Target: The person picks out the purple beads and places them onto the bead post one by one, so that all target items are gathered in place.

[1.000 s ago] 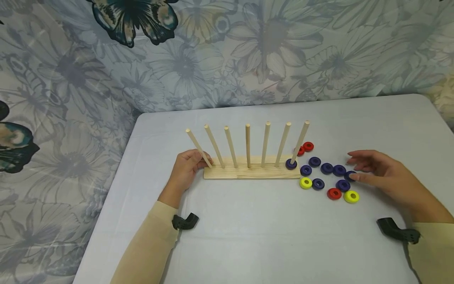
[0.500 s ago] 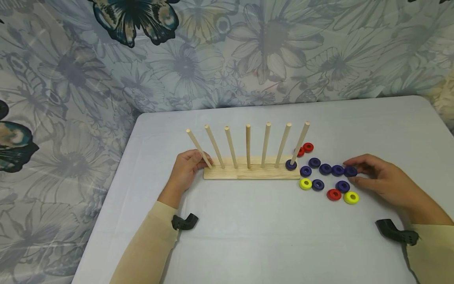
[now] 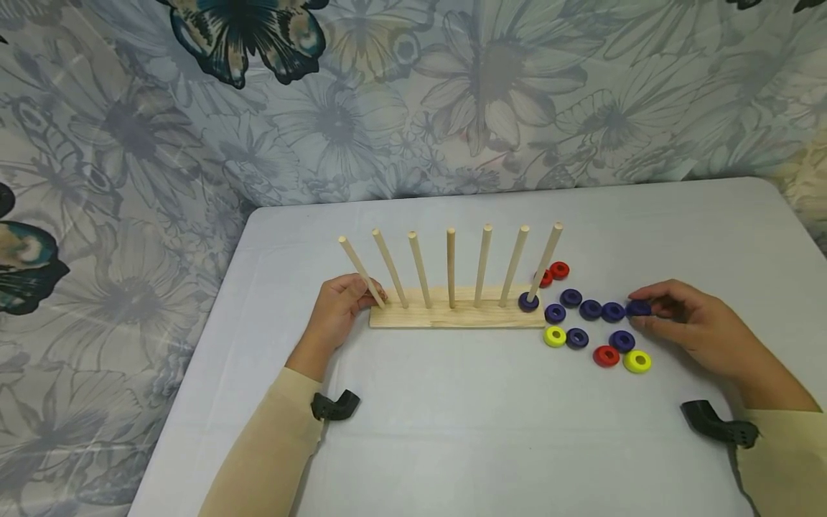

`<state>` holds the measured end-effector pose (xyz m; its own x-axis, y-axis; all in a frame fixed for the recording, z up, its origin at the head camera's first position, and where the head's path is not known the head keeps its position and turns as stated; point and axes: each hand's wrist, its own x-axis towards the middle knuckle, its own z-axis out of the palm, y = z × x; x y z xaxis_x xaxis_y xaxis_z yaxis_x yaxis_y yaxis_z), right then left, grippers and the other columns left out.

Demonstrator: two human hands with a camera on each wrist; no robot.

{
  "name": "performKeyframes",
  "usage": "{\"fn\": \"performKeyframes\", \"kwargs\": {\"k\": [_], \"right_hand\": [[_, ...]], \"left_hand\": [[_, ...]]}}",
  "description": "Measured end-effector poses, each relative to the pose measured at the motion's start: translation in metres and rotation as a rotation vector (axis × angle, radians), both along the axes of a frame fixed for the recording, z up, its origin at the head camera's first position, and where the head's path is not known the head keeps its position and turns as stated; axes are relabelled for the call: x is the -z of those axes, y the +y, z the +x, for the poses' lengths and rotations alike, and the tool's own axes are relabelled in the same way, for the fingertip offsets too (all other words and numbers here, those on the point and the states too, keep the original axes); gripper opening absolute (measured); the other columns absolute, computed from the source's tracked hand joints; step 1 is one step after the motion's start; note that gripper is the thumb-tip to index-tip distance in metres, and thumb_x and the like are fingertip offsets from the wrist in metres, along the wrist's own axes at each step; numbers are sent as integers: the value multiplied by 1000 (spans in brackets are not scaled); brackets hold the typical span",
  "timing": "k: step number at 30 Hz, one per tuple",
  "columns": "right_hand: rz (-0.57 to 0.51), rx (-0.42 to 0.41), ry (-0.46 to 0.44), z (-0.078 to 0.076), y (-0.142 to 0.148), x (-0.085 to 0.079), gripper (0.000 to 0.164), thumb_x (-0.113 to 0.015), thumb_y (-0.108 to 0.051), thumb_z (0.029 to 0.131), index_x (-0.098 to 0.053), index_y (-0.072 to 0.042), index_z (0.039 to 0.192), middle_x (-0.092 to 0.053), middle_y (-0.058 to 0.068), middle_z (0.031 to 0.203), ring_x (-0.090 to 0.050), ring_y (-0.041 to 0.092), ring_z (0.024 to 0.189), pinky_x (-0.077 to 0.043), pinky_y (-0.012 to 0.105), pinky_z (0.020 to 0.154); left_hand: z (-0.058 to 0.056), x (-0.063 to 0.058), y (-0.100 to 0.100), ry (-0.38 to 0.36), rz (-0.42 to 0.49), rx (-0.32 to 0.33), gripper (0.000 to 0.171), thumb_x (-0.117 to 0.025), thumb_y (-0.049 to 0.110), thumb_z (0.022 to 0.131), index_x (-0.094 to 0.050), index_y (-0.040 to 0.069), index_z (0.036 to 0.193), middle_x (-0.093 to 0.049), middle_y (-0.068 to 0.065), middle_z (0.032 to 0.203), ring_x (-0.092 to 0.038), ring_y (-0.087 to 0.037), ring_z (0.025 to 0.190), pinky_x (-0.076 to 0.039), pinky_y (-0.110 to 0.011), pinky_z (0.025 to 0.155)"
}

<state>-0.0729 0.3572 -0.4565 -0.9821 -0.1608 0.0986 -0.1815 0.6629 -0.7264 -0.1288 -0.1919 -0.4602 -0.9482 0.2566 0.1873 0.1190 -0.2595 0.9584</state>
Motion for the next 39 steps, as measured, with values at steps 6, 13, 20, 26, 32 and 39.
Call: {"fn": "performKeyframes", "kwargs": {"k": [6,13,20,26,32,39], "right_hand": [[-69,32,3,1,1,-1,33,-79,3,98,-69,0,130,-66,-22,114,-56,3,93,-43,4,79],[-102,68,3,1,0,-3,38,-77,4,99,-67,3,136,-65,-27,116,-55,4,96,-44,3,80],[-90,91,-1,0,-6,-8,37,-79,1,100,-68,2,135,-65,-27,115,-54,5,96,-44,4,78],[-52,117,-17,0,-11,-13,38,-80,-2,100,-67,0,136,-61,-24,115,-53,6,96,-44,5,75],[-37,118,32,-2,-20,-25,37,-80,1,98,-68,-1,133,-62,-18,113,-52,7,97,-41,2,80],[-58,112,90,-2,-34,-42,40,-81,8,95,-70,-1,132,-62,-20,113,-54,3,97,-43,1,83]], "left_hand": [[0,-1,-1,5,-5,4,46,-79,52,97,-80,6,99,-76,-6,98,-75,-19,95,-63,-31,86],[-1,1,-2,8,0,7,43,-77,48,100,-81,5,100,-76,-6,98,-76,-19,95,-63,-31,86],[-2,1,-2,19,-3,-2,47,-77,49,99,-80,2,99,-76,-7,98,-76,-20,95,-63,-32,86],[-2,1,-2,14,-2,5,41,-77,49,99,-81,8,98,-76,-5,98,-75,-19,95,-62,-31,86],[-2,3,-3,7,7,0,41,-78,48,99,-81,8,96,-77,-6,98,-75,-18,95,-62,-30,85],[-1,1,-1,1,-17,-6,41,-79,49,99,-81,7,96,-77,-8,98,-75,-20,96,-62,-32,86]]}}
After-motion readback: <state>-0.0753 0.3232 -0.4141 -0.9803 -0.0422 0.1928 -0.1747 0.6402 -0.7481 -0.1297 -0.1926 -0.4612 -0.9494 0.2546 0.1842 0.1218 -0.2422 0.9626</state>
